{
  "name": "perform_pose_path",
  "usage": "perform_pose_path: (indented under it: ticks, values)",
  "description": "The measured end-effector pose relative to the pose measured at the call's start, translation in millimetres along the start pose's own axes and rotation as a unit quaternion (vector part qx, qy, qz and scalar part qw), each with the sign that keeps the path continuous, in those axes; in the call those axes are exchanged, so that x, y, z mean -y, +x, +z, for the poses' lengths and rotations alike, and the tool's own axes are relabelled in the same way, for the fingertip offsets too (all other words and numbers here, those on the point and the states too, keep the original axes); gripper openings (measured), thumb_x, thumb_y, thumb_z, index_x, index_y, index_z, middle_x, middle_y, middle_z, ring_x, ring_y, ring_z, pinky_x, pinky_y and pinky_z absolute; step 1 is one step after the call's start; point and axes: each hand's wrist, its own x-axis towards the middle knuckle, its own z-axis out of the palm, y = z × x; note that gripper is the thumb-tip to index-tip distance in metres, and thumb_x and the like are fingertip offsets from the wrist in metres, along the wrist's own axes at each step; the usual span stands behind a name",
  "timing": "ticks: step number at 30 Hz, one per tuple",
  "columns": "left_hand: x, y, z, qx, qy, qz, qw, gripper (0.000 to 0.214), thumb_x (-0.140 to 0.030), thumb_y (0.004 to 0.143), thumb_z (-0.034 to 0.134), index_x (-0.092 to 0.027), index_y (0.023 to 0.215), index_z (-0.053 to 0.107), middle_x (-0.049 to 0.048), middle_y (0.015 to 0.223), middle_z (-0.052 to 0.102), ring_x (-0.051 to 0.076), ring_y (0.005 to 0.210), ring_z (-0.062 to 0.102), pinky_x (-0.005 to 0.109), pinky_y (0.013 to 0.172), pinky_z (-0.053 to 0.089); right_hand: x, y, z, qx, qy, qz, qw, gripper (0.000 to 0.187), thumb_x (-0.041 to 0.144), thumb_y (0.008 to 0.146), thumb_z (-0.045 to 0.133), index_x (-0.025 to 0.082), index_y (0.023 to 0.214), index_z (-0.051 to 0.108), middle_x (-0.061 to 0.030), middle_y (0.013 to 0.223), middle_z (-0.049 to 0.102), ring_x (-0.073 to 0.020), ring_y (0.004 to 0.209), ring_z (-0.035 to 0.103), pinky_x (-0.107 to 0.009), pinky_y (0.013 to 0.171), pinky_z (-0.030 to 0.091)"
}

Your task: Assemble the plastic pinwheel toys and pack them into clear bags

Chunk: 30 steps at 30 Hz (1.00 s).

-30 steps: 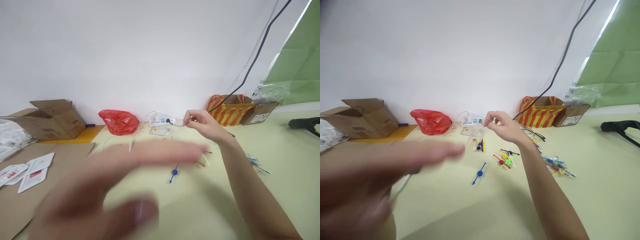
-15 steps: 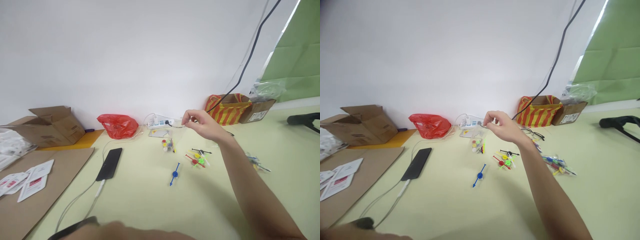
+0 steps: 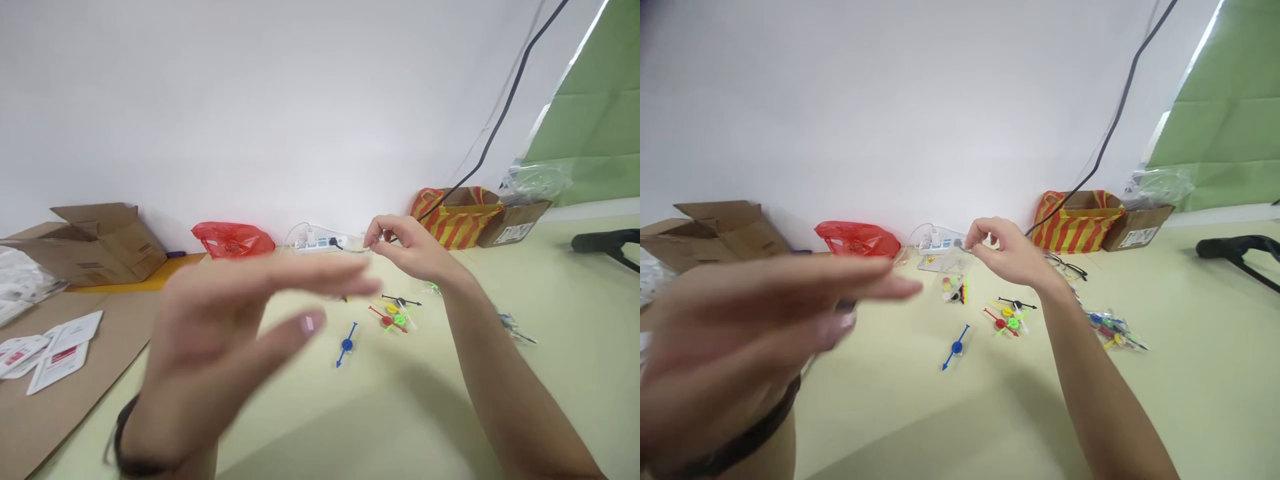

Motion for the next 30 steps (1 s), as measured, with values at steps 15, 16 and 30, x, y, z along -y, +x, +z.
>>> perform_pose_path:
  ticks: [15,16,30]
  values:
    - [160.2,73.6,-1.9,0.350,-0.037,-0.099,0.931,0.107,-0.040,0.083,0.082,-0.037,0.167,0.017,0.0106,0.145,0.057,0.030,0.137,0.056,0.056,0.120,0.039,28.9,-5.9,6.3,0.043,-0.015,-0.096,0.994,0.013,0.013,0.089,0.064,0.024,0.094,0.070,-0.0027,0.095,0.072,-0.0218,0.096,0.062,-0.037,0.088,0.048]
    - [161.4,74.2,-5.0,0.351,-0.032,-0.104,0.930,0.103,-0.039,0.084,0.080,-0.037,0.167,0.019,0.0098,0.140,0.059,0.029,0.134,0.058,0.055,0.119,0.040,29.0,-6.1,5.6,0.037,-0.015,-0.089,0.995,0.011,0.016,0.090,0.065,0.024,0.096,0.069,-0.0033,0.097,0.071,-0.0215,0.094,0.061,-0.037,0.087,0.048]
    - [174.9,77.1,-51.5,0.227,0.278,-0.103,0.928,0.094,-0.059,0.080,0.078,-0.026,0.160,0.039,0.0104,0.142,0.063,0.035,0.138,0.052,0.047,0.115,0.043,-63.7,-2.1,90.4,0.593,0.015,0.185,0.784,0.047,0.042,0.069,0.087,0.018,0.108,0.075,-0.0027,0.093,0.073,-0.0168,0.074,0.065,-0.024,0.059,0.048]
